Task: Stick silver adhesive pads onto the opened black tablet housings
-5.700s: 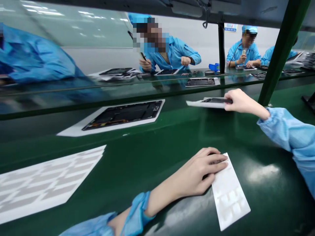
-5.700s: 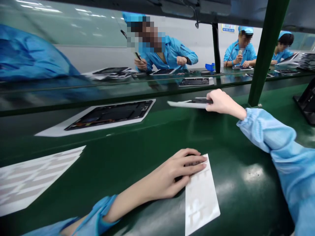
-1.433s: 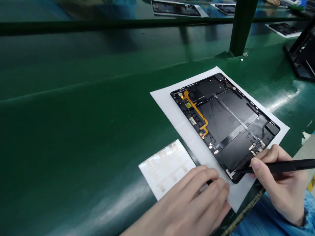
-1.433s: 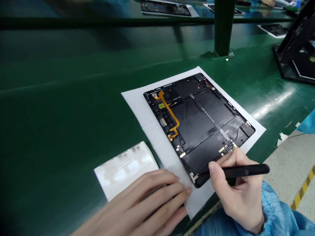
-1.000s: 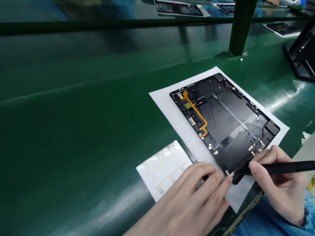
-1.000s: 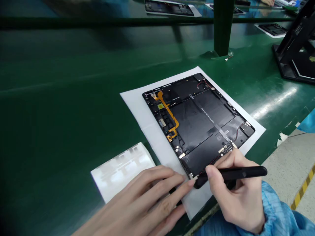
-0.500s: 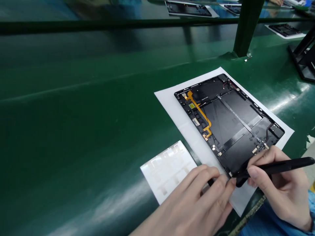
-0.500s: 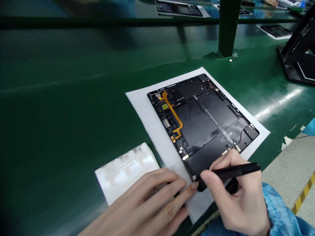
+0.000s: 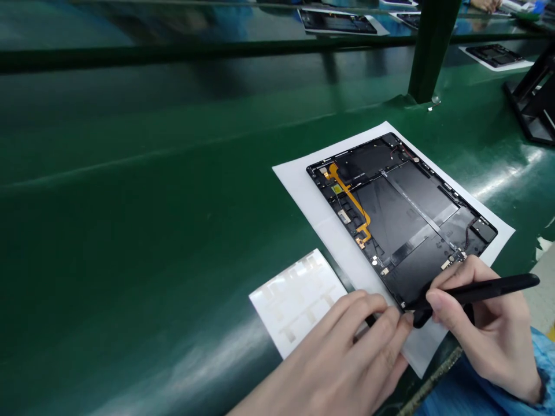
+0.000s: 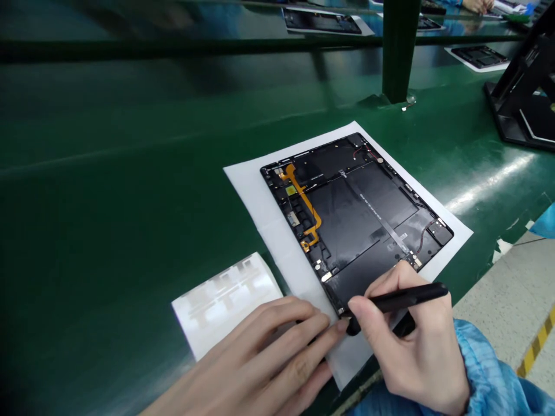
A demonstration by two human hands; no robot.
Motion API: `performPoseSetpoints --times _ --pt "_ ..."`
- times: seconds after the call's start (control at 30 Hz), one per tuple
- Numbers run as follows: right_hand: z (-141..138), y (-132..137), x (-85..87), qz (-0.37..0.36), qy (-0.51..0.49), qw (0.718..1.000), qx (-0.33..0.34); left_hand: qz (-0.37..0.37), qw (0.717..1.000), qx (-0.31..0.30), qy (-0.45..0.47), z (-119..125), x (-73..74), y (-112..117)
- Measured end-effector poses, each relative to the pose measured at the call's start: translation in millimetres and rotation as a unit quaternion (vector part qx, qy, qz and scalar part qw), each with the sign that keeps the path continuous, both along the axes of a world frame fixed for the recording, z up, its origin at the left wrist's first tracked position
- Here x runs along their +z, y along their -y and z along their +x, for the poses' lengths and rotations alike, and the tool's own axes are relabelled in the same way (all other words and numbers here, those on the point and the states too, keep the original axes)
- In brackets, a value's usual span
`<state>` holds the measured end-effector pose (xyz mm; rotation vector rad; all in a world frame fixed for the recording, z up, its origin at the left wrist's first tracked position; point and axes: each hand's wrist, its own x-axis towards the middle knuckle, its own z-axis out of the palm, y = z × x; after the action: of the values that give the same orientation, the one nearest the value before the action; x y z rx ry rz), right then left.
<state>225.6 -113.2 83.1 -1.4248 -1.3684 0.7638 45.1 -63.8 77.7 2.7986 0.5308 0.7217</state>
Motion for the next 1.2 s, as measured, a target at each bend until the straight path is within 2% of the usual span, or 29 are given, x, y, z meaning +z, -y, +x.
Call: performPoseSetpoints --times 0.1,0.3,0.43,0.77,1.0,1.2 --pt "-0.8 -0.3 0.1 -0.013 -0.009 1.000 -0.015 0.001 1.000 -0.009 0.015 -0.4 2.4 -3.9" --pt "1.2 0.0 -2.0 -0.002 -0.052 0.997 -0.050 -0.052 0.995 -0.003 0.086 -4.9 -0.5 -11.2" --pt "0.9 0.1 -3.2 -0.025 -0.028 0.998 -0.048 -0.038 0.995 0.024 0.092 -4.9 -6.4 -11.6" --pt "-0.4 1.2 -4.6 -0.040 -0.051 0.996 -0.056 -0.039 0.996 0.010 0.074 -4.4 -6.5 -12.5" --pt "2.1 -0.4 -3.0 -0.015 -0.017 0.999 -0.033 -0.047 0.994 -0.008 0.095 -0.7 -6.3 -13.6" --pt "0.9 4.4 -5.4 0.038 0.032 0.999 -0.005 -0.048 0.994 -0.014 0.097 1.4 -4.2 -13.6"
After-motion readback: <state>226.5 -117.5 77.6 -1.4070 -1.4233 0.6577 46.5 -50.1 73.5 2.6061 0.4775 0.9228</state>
